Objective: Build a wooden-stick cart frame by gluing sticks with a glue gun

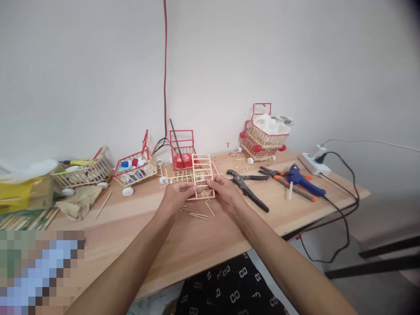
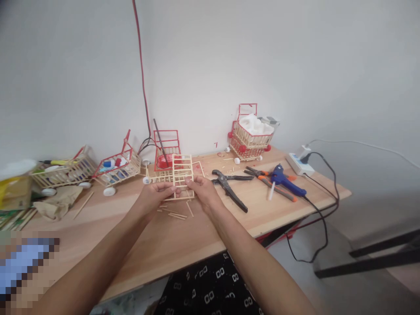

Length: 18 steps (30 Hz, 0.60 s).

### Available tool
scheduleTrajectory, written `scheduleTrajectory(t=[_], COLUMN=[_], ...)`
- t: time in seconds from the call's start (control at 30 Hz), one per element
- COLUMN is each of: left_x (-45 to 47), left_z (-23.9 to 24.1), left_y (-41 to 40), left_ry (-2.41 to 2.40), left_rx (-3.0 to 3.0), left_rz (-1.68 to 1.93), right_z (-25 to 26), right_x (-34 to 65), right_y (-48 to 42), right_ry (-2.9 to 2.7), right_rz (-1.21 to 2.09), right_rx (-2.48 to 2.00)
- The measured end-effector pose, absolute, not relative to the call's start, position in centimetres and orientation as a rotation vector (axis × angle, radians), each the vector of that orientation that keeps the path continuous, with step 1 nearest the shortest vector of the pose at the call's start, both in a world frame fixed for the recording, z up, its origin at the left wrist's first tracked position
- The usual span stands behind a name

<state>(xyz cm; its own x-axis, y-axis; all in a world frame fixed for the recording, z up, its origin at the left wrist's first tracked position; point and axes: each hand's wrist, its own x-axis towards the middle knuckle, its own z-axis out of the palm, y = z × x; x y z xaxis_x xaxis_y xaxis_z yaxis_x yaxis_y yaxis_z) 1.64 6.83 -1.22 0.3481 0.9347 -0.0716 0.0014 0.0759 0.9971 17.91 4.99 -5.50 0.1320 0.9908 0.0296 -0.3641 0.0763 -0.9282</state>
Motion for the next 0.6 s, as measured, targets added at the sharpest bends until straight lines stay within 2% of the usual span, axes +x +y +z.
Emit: scheduleTrajectory(t=[0.6], left_x=[1.78], left_z=[-1.44], left_y=[6.77], left_ry=[1.0], left_rx=[1.261], left_rz=[0.879], right_z=[-4.46], right_x=[17.38], right_y=[4.61], right_ry=[-0.821], right_rz=[1.279], right_rx=[-0.907])
